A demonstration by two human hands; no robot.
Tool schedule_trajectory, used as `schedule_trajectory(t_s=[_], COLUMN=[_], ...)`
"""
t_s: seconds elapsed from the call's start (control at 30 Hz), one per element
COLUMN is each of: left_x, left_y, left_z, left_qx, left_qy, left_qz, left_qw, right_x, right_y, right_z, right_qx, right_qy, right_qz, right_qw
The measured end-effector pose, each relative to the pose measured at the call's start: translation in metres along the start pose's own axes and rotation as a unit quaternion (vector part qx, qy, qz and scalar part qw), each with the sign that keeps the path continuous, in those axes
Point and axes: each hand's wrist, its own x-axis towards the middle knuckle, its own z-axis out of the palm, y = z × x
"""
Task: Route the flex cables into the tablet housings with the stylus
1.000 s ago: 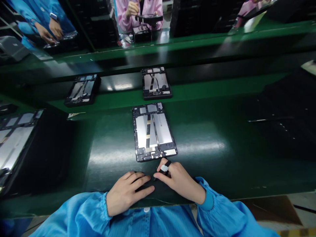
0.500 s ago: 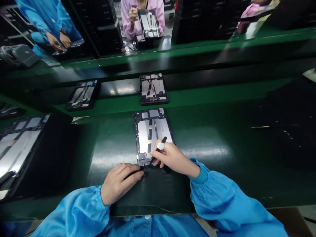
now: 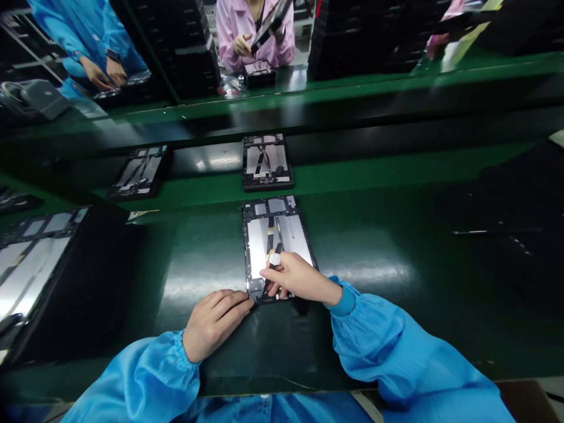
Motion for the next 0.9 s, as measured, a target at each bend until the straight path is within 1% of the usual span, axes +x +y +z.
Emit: schedule_trajectory(t_s=[0.63,0.8,0.9], left_x=[-0.0015,-0.0001,0.0026], left_y=[0.0002,0.0031,0.0058], left_z=[-0.0003,-0.0061,-0.0095], left_qx=[0.001,0.07,0.096], left_qy=[-0.005,-0.036,-0.051], left_qz=[-0.004,0.027,0.027], left_qw=[1.0,0.997,0.994], right_x=[-0.0014,0.0002,-0.002], right_y=[0.0005,-0.0014,-0.0036], right_z=[-0.0004,0.0017,0.0009], right_qx=[-0.004,-0.004,-0.002], right_qy=[0.005,0.005,0.015], right_qz=[0.002,0.007,0.006], right_qw=[1.0,1.0,1.0])
